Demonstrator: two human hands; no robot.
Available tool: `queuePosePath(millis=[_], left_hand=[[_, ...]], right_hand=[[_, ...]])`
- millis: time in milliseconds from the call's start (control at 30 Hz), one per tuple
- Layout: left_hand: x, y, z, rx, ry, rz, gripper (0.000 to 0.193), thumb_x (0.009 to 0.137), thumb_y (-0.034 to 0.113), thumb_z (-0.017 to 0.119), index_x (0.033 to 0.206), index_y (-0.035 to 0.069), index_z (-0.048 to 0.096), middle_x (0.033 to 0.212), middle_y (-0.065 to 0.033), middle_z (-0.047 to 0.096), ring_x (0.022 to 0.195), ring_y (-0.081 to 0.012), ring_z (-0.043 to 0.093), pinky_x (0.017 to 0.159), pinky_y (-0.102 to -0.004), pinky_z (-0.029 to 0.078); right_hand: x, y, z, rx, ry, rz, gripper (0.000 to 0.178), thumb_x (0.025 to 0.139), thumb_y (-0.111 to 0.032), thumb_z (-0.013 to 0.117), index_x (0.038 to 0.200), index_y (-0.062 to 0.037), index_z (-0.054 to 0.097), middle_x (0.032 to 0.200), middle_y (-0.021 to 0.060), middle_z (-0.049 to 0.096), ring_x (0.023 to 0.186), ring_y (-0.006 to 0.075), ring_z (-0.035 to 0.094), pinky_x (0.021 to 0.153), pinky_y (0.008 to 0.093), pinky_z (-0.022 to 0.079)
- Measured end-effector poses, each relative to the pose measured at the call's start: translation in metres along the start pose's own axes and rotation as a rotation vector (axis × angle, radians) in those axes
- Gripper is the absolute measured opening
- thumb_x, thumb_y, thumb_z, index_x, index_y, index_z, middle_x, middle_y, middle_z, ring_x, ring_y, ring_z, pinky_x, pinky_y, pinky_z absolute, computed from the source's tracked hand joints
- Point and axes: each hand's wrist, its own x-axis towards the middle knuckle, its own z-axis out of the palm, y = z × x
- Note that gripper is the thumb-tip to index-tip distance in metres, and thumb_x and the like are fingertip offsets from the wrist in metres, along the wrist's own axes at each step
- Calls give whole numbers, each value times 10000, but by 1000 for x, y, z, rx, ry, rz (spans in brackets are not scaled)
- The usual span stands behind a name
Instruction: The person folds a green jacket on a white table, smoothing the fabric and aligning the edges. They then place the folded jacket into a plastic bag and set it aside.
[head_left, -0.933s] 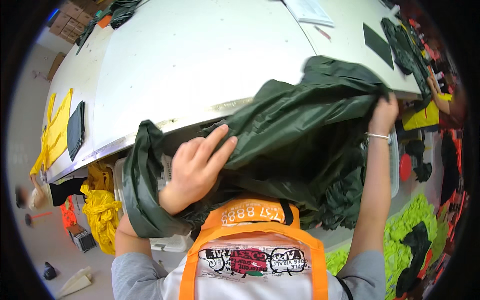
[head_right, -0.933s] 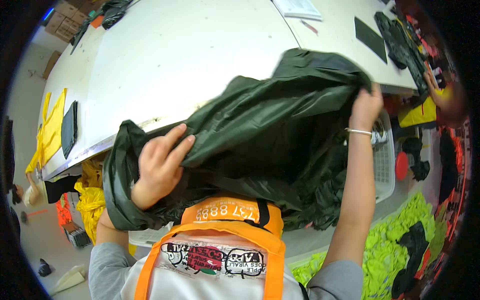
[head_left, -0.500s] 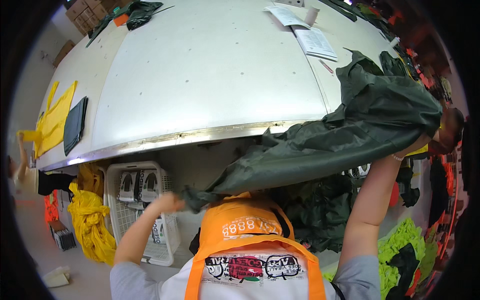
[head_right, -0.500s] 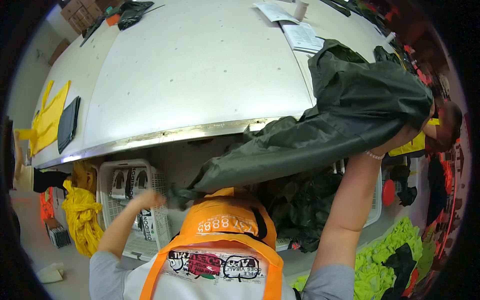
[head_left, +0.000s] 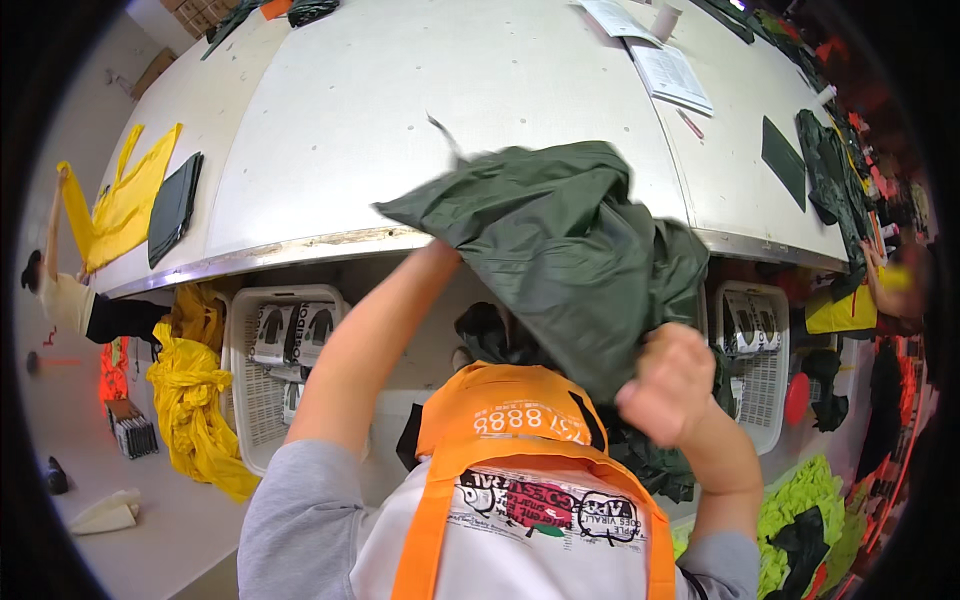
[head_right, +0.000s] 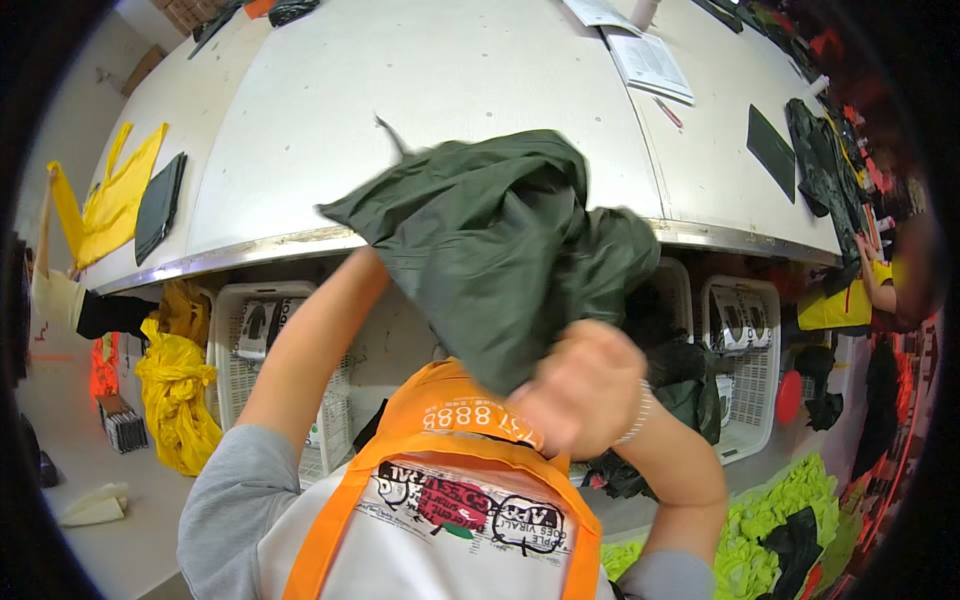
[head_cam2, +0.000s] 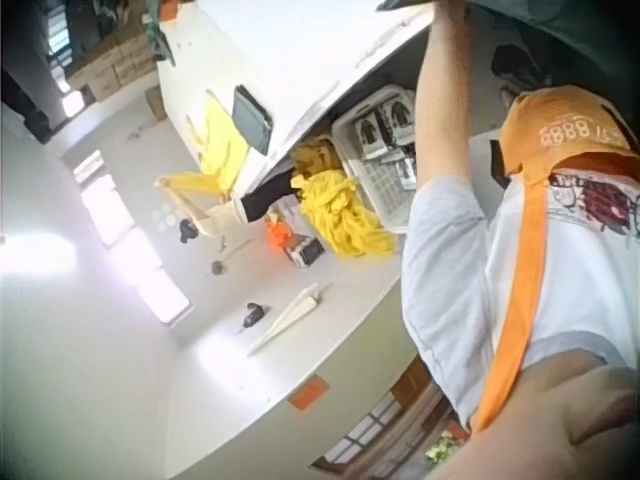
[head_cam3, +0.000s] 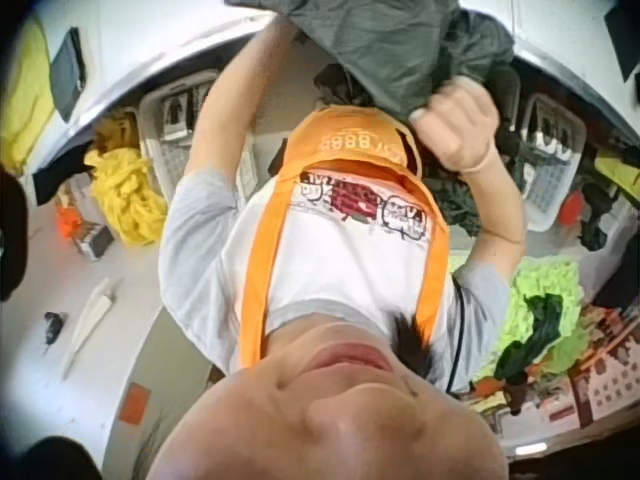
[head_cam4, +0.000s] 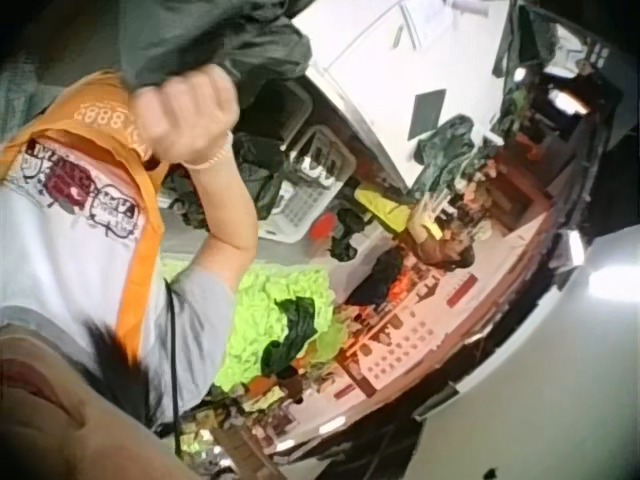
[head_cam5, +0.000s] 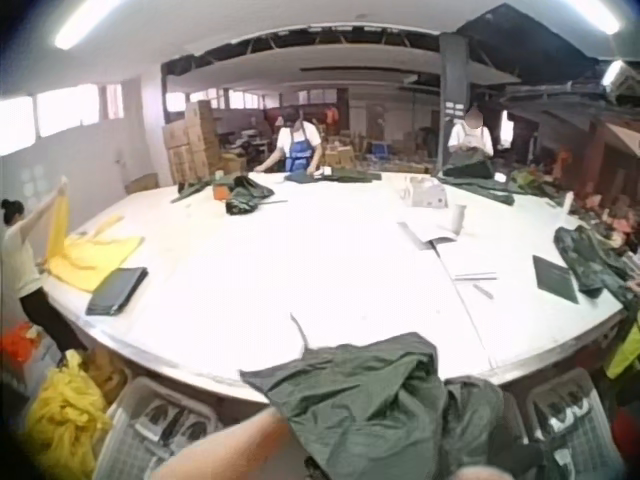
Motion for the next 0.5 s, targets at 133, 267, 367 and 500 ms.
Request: queuePosePath(millis=[133,267,367,500], left_hand=[[-11,-13,-64,-124,426,61,266,761,144,709,961,-3,612,913,-78,648,814,-192,625,683,-307,515],[-6,50,-49,477,401,591,193,666,97,723,821,29,631,832,-94,651,763,-285,628,693,-368,503],[-11,67,-25,672,379,692,210,591,48,700,795,43,649,853,-128,646,808,-363,618,728,-405,496],[-12,81,-35,680,579,631,266,633,17,702,893,29,646,884,-129,656,833,-335,627,754,-373,494]], right_hand=[[-76,-15,9,189,-502,740,402,694,-133,728,1027,11,555,748,124,585,724,372,565,742,416,471],[-22,16,-12,331,-324,676,401,689,-226,794,993,-20,633,900,136,646,722,236,627,595,356,507],[44,32,-9,209,-134,492,832,617,-263,831,1318,-46,440,1227,154,506,1147,333,483,959,408,410],[39,42,27,-19,-134,369,538,646,73,563,1163,-76,585,1077,142,617,851,284,641,687,339,539]])
